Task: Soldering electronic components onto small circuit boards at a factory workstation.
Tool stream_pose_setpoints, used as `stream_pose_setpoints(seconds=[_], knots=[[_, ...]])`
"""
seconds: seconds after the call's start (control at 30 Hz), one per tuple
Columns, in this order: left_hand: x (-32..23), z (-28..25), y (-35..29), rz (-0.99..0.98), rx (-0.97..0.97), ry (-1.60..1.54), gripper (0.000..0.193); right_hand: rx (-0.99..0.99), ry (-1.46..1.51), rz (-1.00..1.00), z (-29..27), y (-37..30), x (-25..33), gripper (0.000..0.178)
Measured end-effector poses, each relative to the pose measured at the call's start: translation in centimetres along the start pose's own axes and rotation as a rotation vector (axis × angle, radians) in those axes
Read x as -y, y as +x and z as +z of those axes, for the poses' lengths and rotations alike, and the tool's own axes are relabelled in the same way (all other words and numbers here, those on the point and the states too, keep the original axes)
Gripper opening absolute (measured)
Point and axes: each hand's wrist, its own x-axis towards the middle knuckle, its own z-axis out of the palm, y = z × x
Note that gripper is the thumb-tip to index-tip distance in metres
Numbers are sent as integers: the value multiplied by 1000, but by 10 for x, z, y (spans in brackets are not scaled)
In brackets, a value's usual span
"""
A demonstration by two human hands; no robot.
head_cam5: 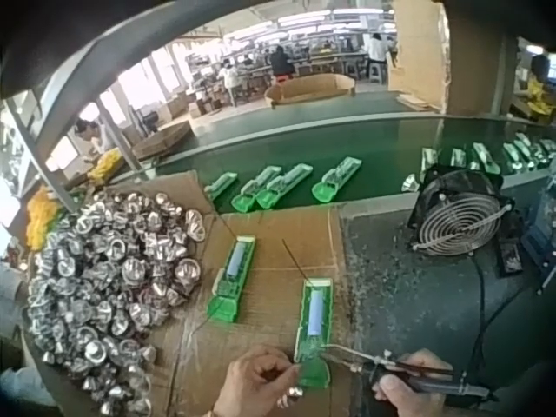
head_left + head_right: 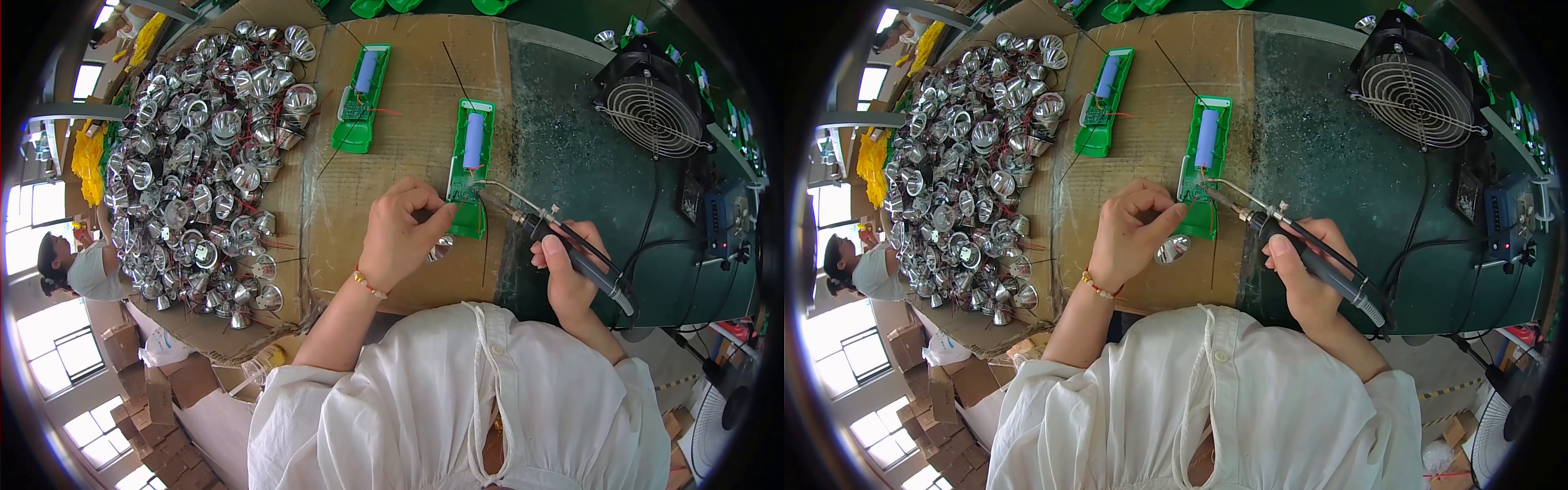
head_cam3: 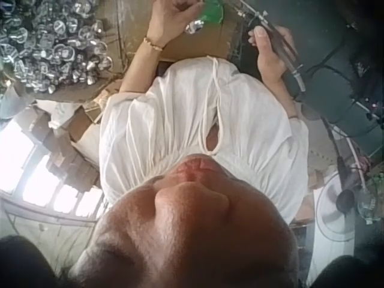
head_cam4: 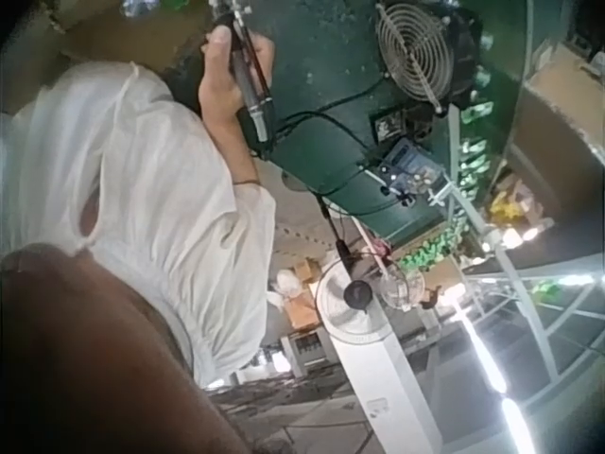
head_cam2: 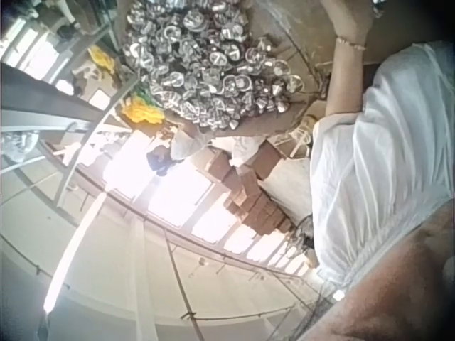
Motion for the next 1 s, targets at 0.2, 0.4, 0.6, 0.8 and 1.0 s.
stream_pose_setpoints(seconds=[0.2, 0.4, 0.6, 0.8, 1.0], knots=[[4, 0, 1, 12, -9, 12, 12, -23, 33, -10, -6, -1, -3, 18], [3, -3, 0, -77, 8, 0, 13, -81, 35, -33, -23, 1, -6, 18], [-6, -18, 2, -251, 35, -21, 17, -227, -32, -28, -47, 4, -7, 18], [-33, 20, 117, 116, 251, 443, 18, -279, 7, 84, -52, 13, -12, 16], [-76, 79, 297, 261, -147, 334, 32, -266, 10, 108, -49, 15, -11, 14]])
